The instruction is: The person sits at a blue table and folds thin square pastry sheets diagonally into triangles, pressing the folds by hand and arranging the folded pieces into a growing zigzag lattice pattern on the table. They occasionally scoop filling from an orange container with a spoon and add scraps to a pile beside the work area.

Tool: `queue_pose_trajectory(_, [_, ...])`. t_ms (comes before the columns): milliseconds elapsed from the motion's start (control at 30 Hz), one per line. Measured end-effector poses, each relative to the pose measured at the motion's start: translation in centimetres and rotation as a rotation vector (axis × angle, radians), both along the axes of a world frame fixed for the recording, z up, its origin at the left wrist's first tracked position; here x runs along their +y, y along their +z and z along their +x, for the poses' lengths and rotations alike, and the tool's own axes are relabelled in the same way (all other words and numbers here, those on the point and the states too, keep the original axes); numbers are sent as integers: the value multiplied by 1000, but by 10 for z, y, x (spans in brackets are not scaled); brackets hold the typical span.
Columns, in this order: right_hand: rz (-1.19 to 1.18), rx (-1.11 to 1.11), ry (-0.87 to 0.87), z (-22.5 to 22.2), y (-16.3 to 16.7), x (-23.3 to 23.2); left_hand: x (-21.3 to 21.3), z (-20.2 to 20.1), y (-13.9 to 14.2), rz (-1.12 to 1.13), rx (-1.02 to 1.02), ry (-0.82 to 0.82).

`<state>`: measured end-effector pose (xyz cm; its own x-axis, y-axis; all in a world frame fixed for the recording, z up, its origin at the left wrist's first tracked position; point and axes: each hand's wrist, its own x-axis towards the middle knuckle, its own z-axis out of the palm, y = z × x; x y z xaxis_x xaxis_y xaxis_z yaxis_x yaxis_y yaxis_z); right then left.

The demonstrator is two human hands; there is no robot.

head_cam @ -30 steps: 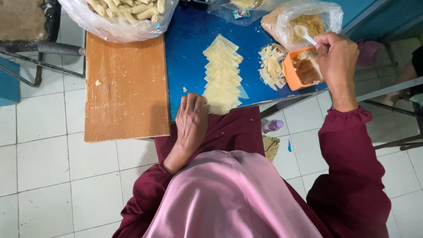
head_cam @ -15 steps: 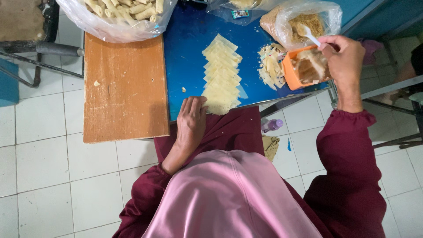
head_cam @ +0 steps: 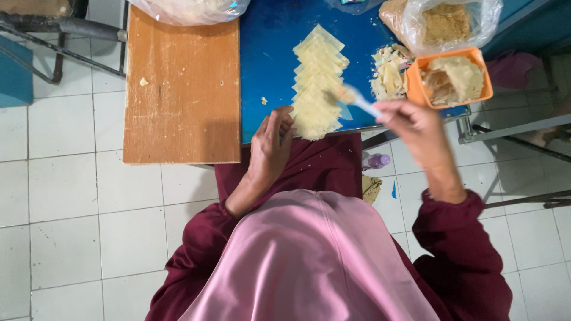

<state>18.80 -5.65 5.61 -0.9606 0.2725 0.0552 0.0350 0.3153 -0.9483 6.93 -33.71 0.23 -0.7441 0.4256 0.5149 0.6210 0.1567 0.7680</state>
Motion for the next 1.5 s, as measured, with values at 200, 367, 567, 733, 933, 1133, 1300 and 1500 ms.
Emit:
queue_pose_trajectory(200, [299,-40,82,-7,-12,-47,2,-2,-2,67,-104,-53])
queue_pose_trajectory(367, [747,236,98,-8,-17,-54,4,-3,-1,87,-168,-68])
queue_pose_trajectory(567, [1079,459,157,-2,-27,-56,8,-9,0,87,-135,-86])
queue_pose_trajectory(733, [1133,553,137,8,-36,-55,5,-11,-3,65,-133,-153])
queue_pose_trajectory(933, [1078,550,9,7,-46,-48,-5,-11,-2,-75,13,-213])
queue_pose_trajectory(1133, [1014,320,-335,28,0,28,-4,-9,0,-194,187,-258])
queue_pose_trajectory(1300, [1314,239,-416,-8,12,105,0,-11,-6,-199,264,-218])
queue_pose_trajectory(1500, [1574,458,-458,-68,8,98,1,-12,-8,-162,255,-213])
